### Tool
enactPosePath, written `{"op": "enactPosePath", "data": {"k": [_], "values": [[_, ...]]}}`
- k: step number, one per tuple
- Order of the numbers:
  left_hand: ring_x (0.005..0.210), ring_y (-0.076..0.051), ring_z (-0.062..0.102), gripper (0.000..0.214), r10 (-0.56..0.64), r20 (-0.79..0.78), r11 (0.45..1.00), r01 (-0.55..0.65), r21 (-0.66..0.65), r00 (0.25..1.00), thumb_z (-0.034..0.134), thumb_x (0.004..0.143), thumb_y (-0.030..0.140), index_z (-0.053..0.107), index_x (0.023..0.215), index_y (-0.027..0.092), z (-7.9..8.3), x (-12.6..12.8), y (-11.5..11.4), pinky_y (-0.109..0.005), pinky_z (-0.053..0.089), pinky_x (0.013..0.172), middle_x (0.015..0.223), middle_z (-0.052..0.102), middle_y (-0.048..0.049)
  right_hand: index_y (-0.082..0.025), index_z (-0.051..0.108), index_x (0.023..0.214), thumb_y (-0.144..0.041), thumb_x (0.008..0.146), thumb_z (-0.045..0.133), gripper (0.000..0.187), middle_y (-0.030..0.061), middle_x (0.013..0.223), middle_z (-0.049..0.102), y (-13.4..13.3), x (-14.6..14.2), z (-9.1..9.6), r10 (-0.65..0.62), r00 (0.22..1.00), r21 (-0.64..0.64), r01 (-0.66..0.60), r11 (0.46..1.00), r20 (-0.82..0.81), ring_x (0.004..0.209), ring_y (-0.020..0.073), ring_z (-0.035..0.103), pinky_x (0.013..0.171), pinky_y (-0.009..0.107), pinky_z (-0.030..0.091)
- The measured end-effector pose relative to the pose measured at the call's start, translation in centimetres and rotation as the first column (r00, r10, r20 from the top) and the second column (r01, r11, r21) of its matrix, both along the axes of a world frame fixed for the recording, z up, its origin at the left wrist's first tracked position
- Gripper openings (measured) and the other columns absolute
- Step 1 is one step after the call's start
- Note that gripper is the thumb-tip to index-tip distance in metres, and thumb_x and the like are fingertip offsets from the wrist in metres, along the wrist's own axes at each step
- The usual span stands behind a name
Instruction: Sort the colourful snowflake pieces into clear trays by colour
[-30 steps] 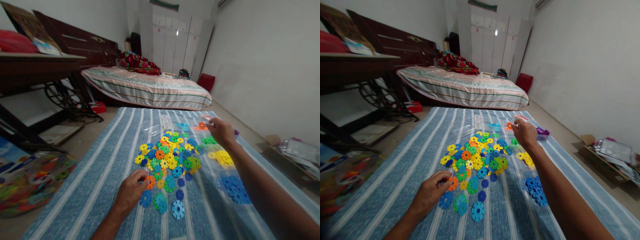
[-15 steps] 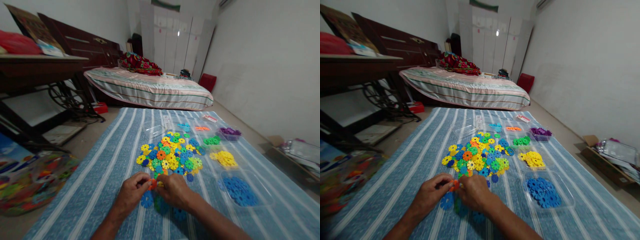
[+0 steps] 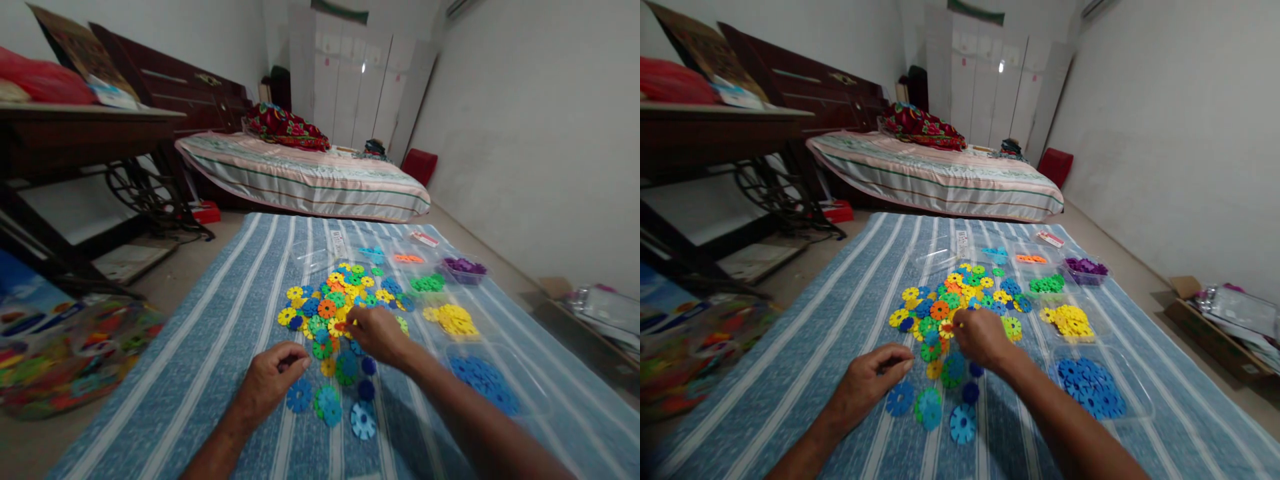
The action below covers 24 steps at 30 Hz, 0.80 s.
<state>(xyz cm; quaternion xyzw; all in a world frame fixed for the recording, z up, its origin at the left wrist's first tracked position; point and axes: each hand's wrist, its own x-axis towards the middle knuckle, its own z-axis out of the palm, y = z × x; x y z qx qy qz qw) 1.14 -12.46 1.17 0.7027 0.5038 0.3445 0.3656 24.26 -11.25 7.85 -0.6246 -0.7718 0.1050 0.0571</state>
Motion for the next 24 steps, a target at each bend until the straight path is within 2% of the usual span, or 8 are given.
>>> {"op": "enactPosePath", "data": {"k": [3, 5, 7, 8, 10, 14, 18, 24], "values": [[0.066, -0.015, 0.064, 0.020, -0.007, -0.031, 1.000, 0.007, -0.002, 1.000, 0.059, 0.076, 0.037, 0.071, 0.074, 0.020, 0.1, 0.1, -0.1, -0.024, 0.048, 0.062, 0.072, 0.070, -0.0004, -0.022, 0.070, 0.109, -0.032, 0.098, 0.043, 0.031, 0.0103, 0.088, 0.075, 3.4, 5.0, 3.2, -0.255, 0.951, 0.230, 0.212, 0.950, 0.177, 0.079, 0.0226, 0.069, 0.061, 0.027, 0.035], [0.066, -0.015, 0.063, 0.021, -0.008, -0.044, 1.000, 0.008, -0.007, 0.999, 0.058, 0.077, 0.037, 0.071, 0.074, 0.020, 0.2, 0.2, -0.1, -0.024, 0.047, 0.061, 0.071, 0.070, -0.0005, -0.021, 0.065, 0.121, -0.036, 0.098, 0.045, 0.034, 0.0127, 0.093, 0.075, 5.1, 7.9, 5.0, -0.466, 0.868, 0.419, 0.364, 0.832, 0.171, 0.081, 0.0251, 0.068, 0.061, 0.027, 0.036], [0.066, -0.015, 0.062, 0.021, -0.006, -0.044, 1.000, 0.006, -0.012, 0.999, 0.058, 0.077, 0.037, 0.071, 0.074, 0.020, 0.4, 0.3, -0.2, -0.024, 0.047, 0.062, 0.071, 0.069, -0.0005, -0.021, 0.062, 0.127, -0.038, 0.097, 0.047, 0.038, 0.0135, 0.095, 0.075, 5.6, 9.4, 5.8, -0.546, 0.827, 0.512, 0.413, 0.753, 0.135, 0.081, 0.0266, 0.068, 0.062, 0.028, 0.037], [0.066, -0.015, 0.062, 0.021, -0.006, -0.042, 1.000, 0.006, -0.014, 0.999, 0.058, 0.077, 0.037, 0.071, 0.074, 0.020, 0.4, 0.3, -0.2, -0.024, 0.047, 0.062, 0.070, 0.069, -0.0004, -0.021, 0.063, 0.126, -0.038, 0.096, 0.048, 0.038, 0.0130, 0.095, 0.075, 5.5, 9.6, 5.6, -0.538, 0.833, 0.521, 0.405, 0.751, 0.127, 0.081, 0.0268, 0.068, 0.062, 0.028, 0.037], [0.065, -0.015, 0.062, 0.021, -0.003, -0.039, 1.000, 0.002, -0.012, 0.999, 0.058, 0.077, 0.036, 0.070, 0.074, 0.019, 0.4, 0.4, -0.3, -0.024, 0.047, 0.062, 0.070, 0.068, -0.0002, -0.022, 0.067, 0.119, -0.038, 0.096, 0.048, 0.034, 0.0108, 0.091, 0.076, 4.3, 8.8, 4.5, -0.438, 0.887, 0.455, 0.334, 0.826, 0.144, 0.081, 0.0257, 0.069, 0.062, 0.028, 0.038], [0.065, -0.014, 0.062, 0.019, -0.002, -0.044, 1.000, 0.003, 0.009, 0.999, 0.058, 0.077, 0.034, 0.070, 0.073, 0.019, 0.2, 0.5, -0.3, -0.023, 0.046, 0.061, 0.070, 0.068, -0.0002, -0.026, 0.070, 0.111, -0.034, 0.095, 0.048, 0.028, 0.0066, 0.090, 0.077, 0.2, 4.3, 0.7, -0.094, 0.985, 0.124, 0.076, 0.989, 0.145, 0.084, 0.0210, 0.071, 0.065, 0.026, 0.039], [0.066, -0.014, 0.062, 0.019, 0.004, -0.049, 1.000, -0.003, 0.024, 0.999, 0.058, 0.078, 0.033, 0.070, 0.074, 0.019, -0.1, 0.5, -0.2, -0.023, 0.046, 0.062, 0.071, 0.068, -0.0005, -0.026, 0.071, 0.103, -0.036, 0.095, 0.048, 0.026, 0.0079, 0.089, 0.077, -2.7, -0.1, -1.9, 0.079, 0.990, -0.068, -0.071, 0.995, 0.120, 0.086, 0.0229, 0.072, 0.065, 0.026, 0.040], [0.066, -0.014, 0.062, 0.018, 0.004, -0.043, 1.000, -0.003, 0.030, 0.999, 0.058, 0.078, 0.032, 0.070, 0.075, 0.019, -0.1, 0.5, -0.2, -0.023, 0.046, 0.062, 0.071, 0.068, -0.0001, -0.025, 0.064, 0.119, -0.031, 0.095, 0.045, 0.031, 0.0121, 0.093, 0.076, -2.5, -3.3, -2.7, 0.041, 0.985, -0.103, -0.024, 0.994, 0.167, 0.089, 0.0264, 0.073, 0.064, 0.028, 0.044]]}}
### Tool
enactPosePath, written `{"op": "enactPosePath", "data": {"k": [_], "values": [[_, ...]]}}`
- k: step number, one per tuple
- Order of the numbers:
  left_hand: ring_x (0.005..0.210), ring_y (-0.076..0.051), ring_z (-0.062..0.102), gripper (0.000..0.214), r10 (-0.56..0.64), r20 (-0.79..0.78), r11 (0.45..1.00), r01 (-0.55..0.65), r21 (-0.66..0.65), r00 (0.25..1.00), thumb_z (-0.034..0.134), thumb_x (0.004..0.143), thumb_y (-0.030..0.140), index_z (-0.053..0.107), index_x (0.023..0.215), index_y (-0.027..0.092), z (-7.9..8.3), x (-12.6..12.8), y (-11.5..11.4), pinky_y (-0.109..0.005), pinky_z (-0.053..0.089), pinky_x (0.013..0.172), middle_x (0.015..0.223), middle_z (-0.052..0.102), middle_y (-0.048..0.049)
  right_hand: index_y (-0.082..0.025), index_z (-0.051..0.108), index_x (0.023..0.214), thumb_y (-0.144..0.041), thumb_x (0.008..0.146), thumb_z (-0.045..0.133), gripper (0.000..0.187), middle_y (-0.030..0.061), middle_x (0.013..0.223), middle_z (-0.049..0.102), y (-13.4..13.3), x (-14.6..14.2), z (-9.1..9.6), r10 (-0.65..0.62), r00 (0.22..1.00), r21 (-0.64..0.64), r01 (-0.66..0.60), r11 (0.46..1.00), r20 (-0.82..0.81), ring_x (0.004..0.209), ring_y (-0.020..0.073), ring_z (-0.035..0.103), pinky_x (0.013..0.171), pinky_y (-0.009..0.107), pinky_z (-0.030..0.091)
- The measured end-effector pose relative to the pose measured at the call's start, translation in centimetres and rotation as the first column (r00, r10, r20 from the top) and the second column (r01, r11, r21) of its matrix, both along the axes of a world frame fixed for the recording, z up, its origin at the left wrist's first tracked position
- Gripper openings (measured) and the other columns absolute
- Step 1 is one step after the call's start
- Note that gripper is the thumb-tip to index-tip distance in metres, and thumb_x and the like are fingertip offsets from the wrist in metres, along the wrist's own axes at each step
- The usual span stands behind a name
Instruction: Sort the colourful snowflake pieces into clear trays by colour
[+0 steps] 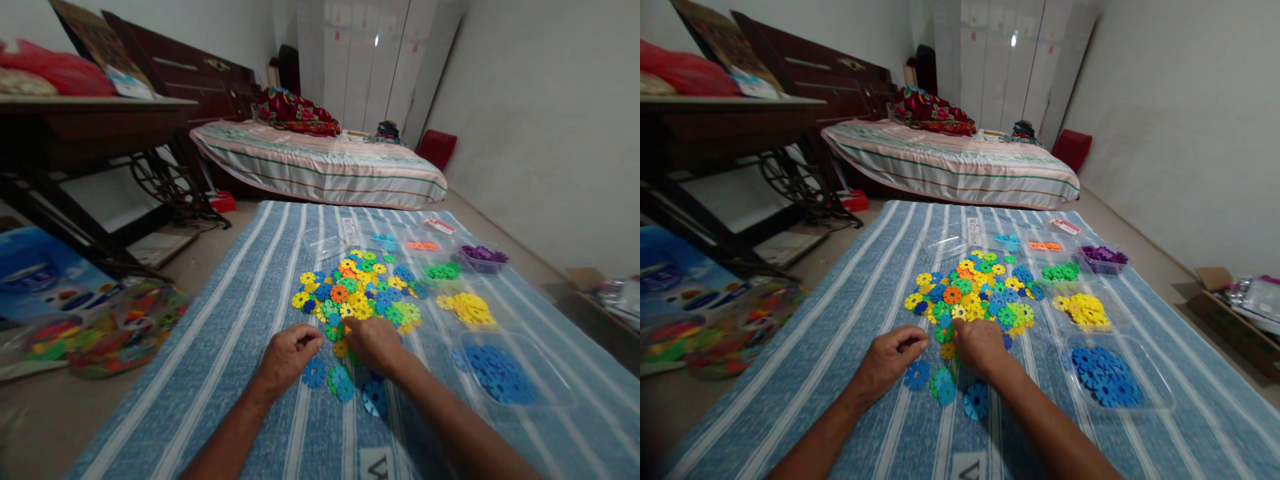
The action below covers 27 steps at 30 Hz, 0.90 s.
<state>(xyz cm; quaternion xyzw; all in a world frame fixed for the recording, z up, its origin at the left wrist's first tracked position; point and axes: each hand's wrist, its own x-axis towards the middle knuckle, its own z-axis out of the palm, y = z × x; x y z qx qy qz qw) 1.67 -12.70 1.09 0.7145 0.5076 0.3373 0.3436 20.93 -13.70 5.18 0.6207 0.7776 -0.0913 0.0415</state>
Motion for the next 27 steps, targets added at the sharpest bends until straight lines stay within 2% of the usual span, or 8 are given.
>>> {"op": "enactPosePath", "data": {"k": [8, 12, 15, 22, 27], "values": [[0.065, -0.013, 0.061, 0.017, -0.004, -0.002, 1.000, 0.004, 0.023, 1.000, 0.059, 0.078, 0.032, 0.070, 0.078, 0.019, -0.55, -0.02, 0.05, -0.022, 0.046, 0.060, 0.072, 0.068, 0.0001, -0.031, 0.064, 0.121, -0.032, 0.095, 0.046, 0.031, 0.0098, 0.095, 0.076, 0.74, -0.40, 0.22, 0.090, 0.996, -0.062, -0.089, 0.994, 0.018, 0.091, 0.0259, 0.072, 0.068, 0.029, 0.046], [0.063, -0.012, 0.059, 0.017, -0.006, -0.003, 1.000, 0.006, 0.027, 1.000, 0.059, 0.079, 0.032, 0.070, 0.078, 0.020, -0.56, 0.04, 0.05, -0.022, 0.045, 0.059, 0.071, 0.068, 0.0006, -0.028, 0.060, 0.127, -0.034, 0.093, 0.050, 0.036, 0.0119, 0.100, 0.075, 0.92, -0.49, 0.26, 0.034, 0.999, -0.057, -0.034, 0.998, -0.009, 0.094, 0.0271, 0.071, 0.072, 0.031, 0.047], [0.062, -0.012, 0.058, 0.017, 0.004, -0.007, 1.000, -0.003, 0.030, 1.000, 0.059, 0.079, 0.032, 0.070, 0.076, 0.020, -0.40, 0.12, -0.03, -0.022, 0.046, 0.060, 0.070, 0.067, 0.0010, -0.026, 0.063, 0.124, -0.037, 0.093, 0.049, 0.035, 0.0134, 0.102, 0.075, 1.06, -0.65, 0.30, 0.024, 1.000, -0.069, -0.024, 0.997, -0.007, 0.096, 0.0281, 0.070, 0.073, 0.031, 0.048], [0.062, -0.012, 0.057, 0.017, 0.009, -0.019, 0.999, -0.008, 0.033, 1.000, 0.058, 0.078, 0.032, 0.070, 0.075, 0.020, -0.22, 0.09, -0.07, -0.023, 0.045, 0.061, 0.071, 0.068, 0.0006, -0.023, 0.066, 0.116, -0.039, 0.096, 0.046, 0.033, 0.0139, 0.100, 0.075, 0.95, -0.62, 0.01, 0.037, 0.999, -0.047, -0.036, 0.998, 0.016, 0.094, 0.0276, 0.071, 0.072, 0.030, 0.048], [0.064, -0.013, 0.058, 0.017, 0.016, -0.014, 1.000, -0.016, 0.026, 1.000, 0.058, 0.079, 0.032, 0.070, 0.075, 0.019, 0.10, 0.18, -0.22, -0.023, 0.046, 0.062, 0.073, 0.068, 0.0000, -0.021, 0.068, 0.110, -0.035, 0.098, 0.043, 0.031, 0.0134, 0.097, 0.076, 0.60, 0.02, -0.50, 0.075, 0.997, -0.021, -0.075, 0.997, 0.000, 0.090, 0.0257, 0.072, 0.067, 0.027, 0.044]]}}
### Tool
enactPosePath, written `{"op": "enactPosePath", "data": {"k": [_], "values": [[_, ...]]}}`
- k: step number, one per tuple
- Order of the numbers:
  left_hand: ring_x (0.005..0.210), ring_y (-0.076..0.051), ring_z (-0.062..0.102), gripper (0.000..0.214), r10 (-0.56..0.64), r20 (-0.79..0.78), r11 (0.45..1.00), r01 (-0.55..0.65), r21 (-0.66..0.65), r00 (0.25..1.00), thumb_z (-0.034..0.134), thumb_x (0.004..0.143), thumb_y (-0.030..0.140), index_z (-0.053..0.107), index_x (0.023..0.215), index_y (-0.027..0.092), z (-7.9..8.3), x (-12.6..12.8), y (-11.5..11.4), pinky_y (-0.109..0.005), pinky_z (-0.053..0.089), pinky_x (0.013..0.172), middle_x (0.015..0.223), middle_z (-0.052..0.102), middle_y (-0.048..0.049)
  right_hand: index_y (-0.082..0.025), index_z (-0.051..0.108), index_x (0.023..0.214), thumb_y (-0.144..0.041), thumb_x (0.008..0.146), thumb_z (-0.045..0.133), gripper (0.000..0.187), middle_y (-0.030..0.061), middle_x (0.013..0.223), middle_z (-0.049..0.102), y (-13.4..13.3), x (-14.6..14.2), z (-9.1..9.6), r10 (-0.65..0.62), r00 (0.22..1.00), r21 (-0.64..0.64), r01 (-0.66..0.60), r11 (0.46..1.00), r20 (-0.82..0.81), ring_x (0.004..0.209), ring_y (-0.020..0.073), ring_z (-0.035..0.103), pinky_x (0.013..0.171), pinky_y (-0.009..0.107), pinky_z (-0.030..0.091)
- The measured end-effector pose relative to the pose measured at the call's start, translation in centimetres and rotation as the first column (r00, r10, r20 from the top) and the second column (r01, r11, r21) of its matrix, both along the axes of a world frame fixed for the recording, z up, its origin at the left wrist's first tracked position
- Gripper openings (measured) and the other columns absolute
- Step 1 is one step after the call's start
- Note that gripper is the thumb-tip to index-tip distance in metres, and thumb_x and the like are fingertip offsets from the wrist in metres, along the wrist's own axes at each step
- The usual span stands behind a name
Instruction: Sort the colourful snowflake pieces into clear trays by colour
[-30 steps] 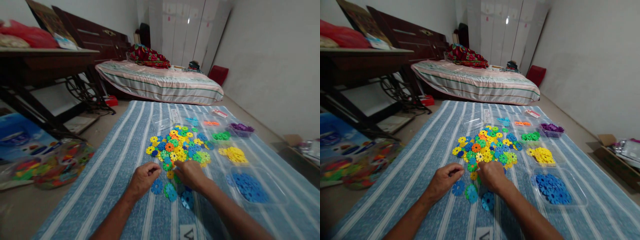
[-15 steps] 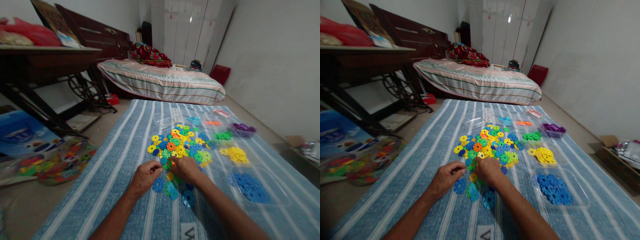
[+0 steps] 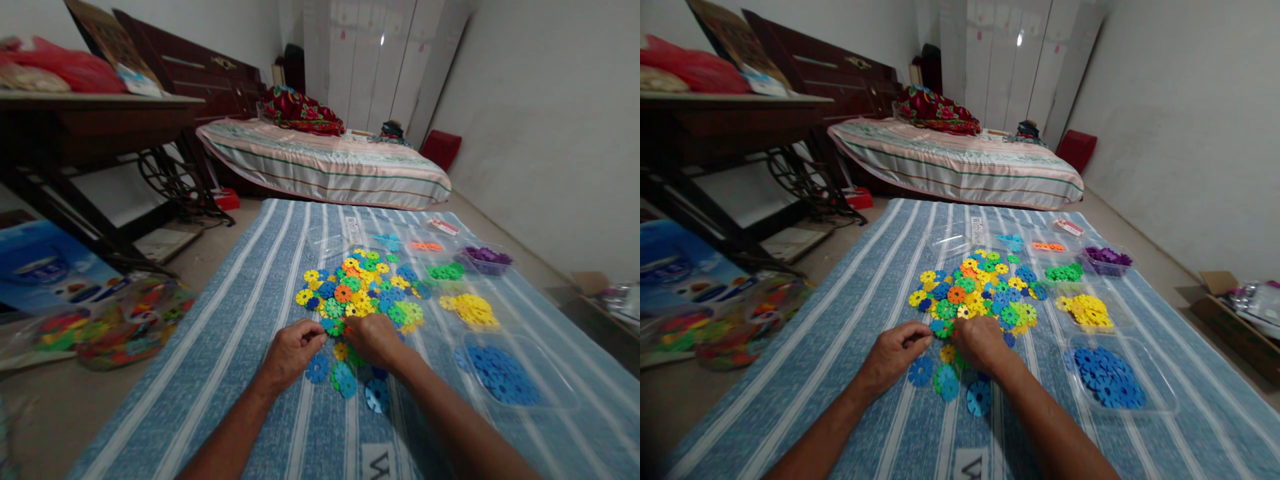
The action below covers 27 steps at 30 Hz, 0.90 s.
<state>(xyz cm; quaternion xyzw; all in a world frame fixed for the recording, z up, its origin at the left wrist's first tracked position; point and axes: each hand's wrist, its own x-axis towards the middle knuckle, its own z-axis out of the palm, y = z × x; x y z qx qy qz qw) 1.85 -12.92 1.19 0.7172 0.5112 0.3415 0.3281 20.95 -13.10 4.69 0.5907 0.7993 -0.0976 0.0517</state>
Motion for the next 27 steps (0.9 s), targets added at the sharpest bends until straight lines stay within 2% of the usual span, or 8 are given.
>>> {"op": "enactPosePath", "data": {"k": [8, 14, 16, 18, 21, 23, 24, 27], "values": [[0.065, -0.013, 0.060, 0.018, -0.020, 0.001, 1.000, 0.020, -0.021, 1.000, 0.058, 0.078, 0.032, 0.070, 0.075, 0.020, 0.1, -0.1, 0.2, -0.023, 0.047, 0.062, 0.070, 0.068, 0.0001, -0.020, 0.068, 0.092, -0.030, 0.100, 0.042, 0.029, 0.0076, 0.082, 0.075, -1.5, 2.0, -1.3, 0.090, 0.995, 0.133, -0.084, 0.987, -0.038, 0.069, 0.0164, 0.069, 0.055, 0.026, 0.028], [0.063, -0.013, 0.060, 0.019, -0.022, 0.001, 1.000, 0.022, -0.017, 1.000, 0.058, 0.079, 0.034, 0.071, 0.076, 0.020, -0.3, -0.4, 0.5, -0.023, 0.046, 0.061, 0.070, 0.067, 0.0005, -0.020, 0.069, 0.088, -0.036, 0.101, 0.039, 0.036, 0.0049, 0.075, 0.074, 0.1, 6.0, 1.2, 0.136, 0.991, 0.199, -0.133, 0.971, 0.001, 0.064, 0.0133, 0.065, 0.055, 0.025, 0.024], [0.062, -0.013, 0.060, 0.020, -0.025, 0.002, 1.000, 0.025, -0.017, 1.000, 0.058, 0.079, 0.035, 0.071, 0.075, 0.020, -0.3, -0.4, 0.6, -0.023, 0.046, 0.060, 0.069, 0.067, 0.0006, -0.020, 0.070, 0.089, -0.038, 0.100, 0.039, 0.038, 0.0062, 0.075, 0.073, 2.0, 8.5, 3.0, 0.051, 0.996, 0.251, -0.067, 0.966, 0.066, 0.064, 0.0145, 0.064, 0.056, 0.025, 0.024], [0.062, -0.013, 0.060, 0.020, -0.020, 0.001, 1.000, 0.020, -0.018, 1.000, 0.058, 0.078, 0.035, 0.071, 0.074, 0.020, -0.2, -0.4, 0.6, -0.023, 0.046, 0.060, 0.068, 0.067, 0.0005, -0.018, 0.071, 0.092, -0.040, 0.100, 0.038, 0.040, 0.0090, 0.076, 0.073, 4.0, 11.1, 5.1, -0.170, 0.976, 0.377, 0.107, 0.920, 0.136, 0.065, 0.0177, 0.064, 0.055, 0.026, 0.024], [0.064, -0.014, 0.061, 0.019, -0.011, -0.003, 1.000, 0.011, -0.022, 1.000, 0.058, 0.078, 0.034, 0.071, 0.074, 0.021, 0.0, -0.3, 0.5, -0.023, 0.046, 0.060, 0.069, 0.068, 0.0006, -0.017, 0.068, 0.111, -0.039, 0.099, 0.040, 0.038, 0.0128, 0.082, 0.074, 6.0, 13.9, 7.4, -0.498, 0.864, 0.591, 0.363, 0.720, 0.075, 0.072, 0.0234, 0.067, 0.055, 0.026, 0.024], [0.064, -0.014, 0.061, 0.019, -0.005, -0.004, 1.000, 0.005, -0.025, 1.000, 0.058, 0.078, 0.034, 0.071, 0.074, 0.021, 0.2, -0.2, 0.4, -0.023, 0.047, 0.061, 0.068, 0.068, 0.0008, -0.018, 0.065, 0.118, -0.040, 0.099, 0.040, 0.038, 0.0131, 0.085, 0.075, 6.0, 14.1, 7.7, -0.546, 0.837, 0.619, 0.411, 0.669, 0.034, 0.075, 0.0254, 0.068, 0.056, 0.027, 0.025], [0.064, -0.014, 0.061, 0.019, -0.004, -0.003, 1.000, 0.004, -0.025, 1.000, 0.058, 0.078, 0.034, 0.071, 0.074, 0.021, 0.2, -0.2, 0.4, -0.023, 0.047, 0.061, 0.068, 0.067, 0.0008, -0.019, 0.066, 0.117, -0.040, 0.099, 0.040, 0.038, 0.0125, 0.085, 0.075, 5.6, 13.7, 7.5, -0.523, 0.852, 0.594, 0.402, 0.697, 0.037, 0.076, 0.0253, 0.069, 0.056, 0.027, 0.025], [0.064, -0.014, 0.060, 0.018, -0.001, -0.002, 1.000, 0.001, -0.021, 1.000, 0.058, 0.078, 0.033, 0.071, 0.074, 0.021, 0.2, -0.1, 0.3, -0.023, 0.047, 0.061, 0.068, 0.067, 0.0008, -0.022, 0.070, 0.107, -0.037, 0.098, 0.042, 0.033, 0.0091, 0.086, 0.076, 3.4, 10.7, 5.6, -0.338, 0.939, 0.405, 0.287, 0.868, 0.059, 0.077, 0.0220, 0.070, 0.058, 0.026, 0.030]]}}
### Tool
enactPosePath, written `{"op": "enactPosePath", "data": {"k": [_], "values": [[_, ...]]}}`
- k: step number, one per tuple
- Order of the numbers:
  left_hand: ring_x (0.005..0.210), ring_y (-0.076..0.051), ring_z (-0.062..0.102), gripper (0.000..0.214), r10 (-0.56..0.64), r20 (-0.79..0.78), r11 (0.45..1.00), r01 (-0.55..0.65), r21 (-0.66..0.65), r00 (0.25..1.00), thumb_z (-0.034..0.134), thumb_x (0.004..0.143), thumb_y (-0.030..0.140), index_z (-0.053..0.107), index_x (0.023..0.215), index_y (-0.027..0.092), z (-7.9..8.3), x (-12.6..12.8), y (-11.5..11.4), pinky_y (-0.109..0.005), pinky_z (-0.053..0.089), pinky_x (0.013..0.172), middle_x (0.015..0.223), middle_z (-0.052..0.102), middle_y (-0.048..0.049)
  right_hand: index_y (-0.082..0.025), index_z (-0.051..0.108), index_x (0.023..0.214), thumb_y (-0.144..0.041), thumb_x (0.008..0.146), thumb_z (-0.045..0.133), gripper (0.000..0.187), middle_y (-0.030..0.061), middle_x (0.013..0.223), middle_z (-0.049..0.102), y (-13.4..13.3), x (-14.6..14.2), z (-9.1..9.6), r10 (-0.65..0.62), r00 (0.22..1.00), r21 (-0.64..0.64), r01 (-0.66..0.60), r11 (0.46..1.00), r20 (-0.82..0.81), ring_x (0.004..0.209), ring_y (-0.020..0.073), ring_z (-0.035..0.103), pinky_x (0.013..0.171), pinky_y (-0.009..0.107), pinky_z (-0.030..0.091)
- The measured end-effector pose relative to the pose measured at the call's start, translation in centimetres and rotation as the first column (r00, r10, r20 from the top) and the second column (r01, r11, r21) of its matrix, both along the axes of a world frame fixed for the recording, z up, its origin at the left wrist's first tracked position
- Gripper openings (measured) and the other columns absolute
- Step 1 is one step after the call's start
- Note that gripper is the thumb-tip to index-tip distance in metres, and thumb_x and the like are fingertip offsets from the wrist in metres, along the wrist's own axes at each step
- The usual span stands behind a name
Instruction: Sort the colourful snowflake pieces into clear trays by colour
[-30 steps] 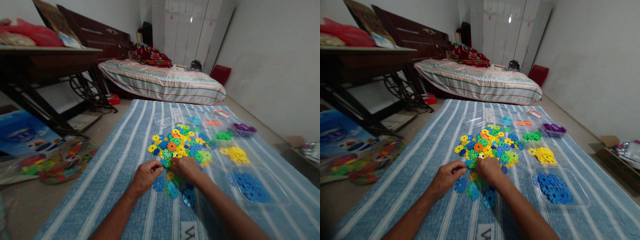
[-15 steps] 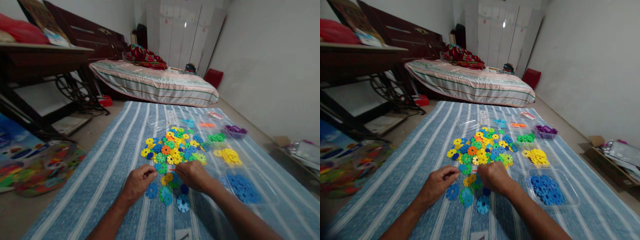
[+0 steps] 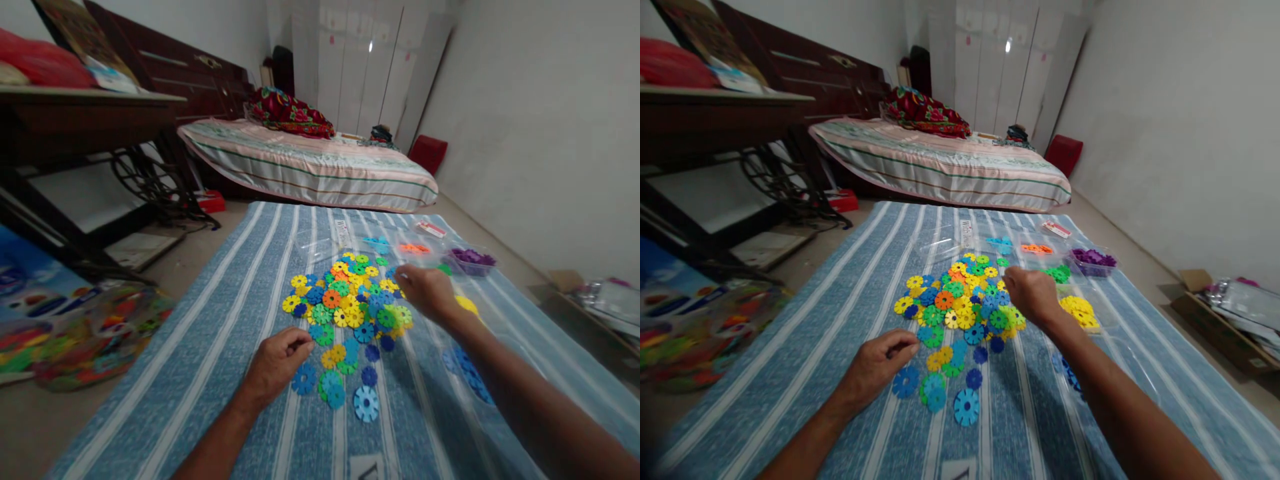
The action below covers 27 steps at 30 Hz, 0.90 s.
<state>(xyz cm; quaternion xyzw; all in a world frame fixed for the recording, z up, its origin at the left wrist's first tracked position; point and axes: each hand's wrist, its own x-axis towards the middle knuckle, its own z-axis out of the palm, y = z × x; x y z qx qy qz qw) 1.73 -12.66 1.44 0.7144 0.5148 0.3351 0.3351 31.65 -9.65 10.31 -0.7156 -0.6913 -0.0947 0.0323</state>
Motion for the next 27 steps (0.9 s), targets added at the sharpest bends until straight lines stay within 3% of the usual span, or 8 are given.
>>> {"op": "enactPosePath", "data": {"k": [3, 6, 11, 16, 23, 27], "values": [[0.063, -0.013, 0.060, 0.018, 0.002, 0.004, 1.000, -0.002, 0.003, 1.000, 0.058, 0.078, 0.033, 0.071, 0.074, 0.021, -0.1, 0.0, -0.1, -0.022, 0.047, 0.060, 0.068, 0.067, 0.0009, -0.024, 0.070, 0.101, -0.033, 0.098, 0.045, 0.027, 0.0065, 0.090, 0.077, -2.5, -4.2, -2.1, 0.202, 0.974, -0.200, -0.219, 0.955, -0.103, 0.080, 0.0187, 0.070, 0.061, 0.024, 0.034], [0.064, -0.013, 0.061, 0.019, 0.000, 0.008, 1.000, 0.000, 0.003, 1.000, 0.058, 0.078, 0.034, 0.070, 0.075, 0.020, -0.1, 0.0, -0.1, -0.023, 0.047, 0.061, 0.068, 0.067, 0.0007, -0.024, 0.068, 0.103, -0.038, 0.097, 0.048, 0.026, 0.0084, 0.091, 0.077, -3.9, -8.0, -3.4, 0.335, 0.927, -0.305, -0.373, 0.876, -0.170, 0.083, 0.0206, 0.072, 0.064, 0.024, 0.039], [0.066, -0.014, 0.062, 0.019, 0.006, 0.002, 1.000, -0.006, 0.006, 1.000, 0.058, 0.079, 0.033, 0.071, 0.076, 0.020, -0.3, 0.0, 0.0, -0.023, 0.047, 0.062, 0.070, 0.069, 0.0002, -0.017, 0.066, 0.108, -0.045, 0.094, 0.053, 0.034, 0.0162, 0.092, 0.075, -3.6, -11.7, -4.8, 0.353, 0.924, -0.354, -0.382, 0.854, -0.145, 0.087, 0.0267, 0.073, 0.067, 0.029, 0.048], [0.065, -0.014, 0.062, 0.018, -0.001, 0.011, 1.000, 0.001, 0.006, 1.000, 0.058, 0.078, 0.033, 0.071, 0.075, 0.020, -0.4, 0.0, 0.1, -0.023, 0.048, 0.060, 0.069, 0.069, 0.0004, -0.014, 0.067, 0.102, -0.037, 0.097, 0.047, 0.031, 0.0175, 0.089, 0.075, -2.9, -12.1, -5.8, 0.420, 0.902, -0.340, -0.427, 0.838, -0.096, 0.086, 0.0274, 0.073, 0.066, 0.030, 0.051], [0.065, -0.014, 0.063, 0.018, 0.003, 0.045, 1.000, -0.003, 0.003, 0.999, 0.060, 0.078, 0.035, 0.071, 0.075, 0.021, -0.5, -0.2, 0.3, -0.022, 0.049, 0.061, 0.070, 0.070, 0.0011, -0.014, 0.062, 0.101, -0.016, 0.093, 0.044, 0.020, 0.0110, 0.083, 0.074, -3.5, -10.6, -5.9, 0.623, 0.778, -0.283, -0.619, 0.733, -0.087, 0.072, 0.0212, 0.070, 0.059, 0.025, 0.043], [0.063, -0.013, 0.062, 0.019, -0.001, 0.046, 1.000, 0.000, 0.009, 0.999, 0.060, 0.079, 0.036, 0.071, 0.075, 0.021, -0.6, -0.2, 0.4, -0.022, 0.048, 0.060, 0.068, 0.069, 0.0016, -0.017, 0.063, 0.091, -0.016, 0.092, 0.045, 0.017, 0.0053, 0.073, 0.071, -4.5, -9.1, -6.0, 0.631, 0.769, -0.173, -0.638, 0.751, -0.098, 0.062, 0.0158, 0.063, 0.053, 0.024, 0.031]]}}
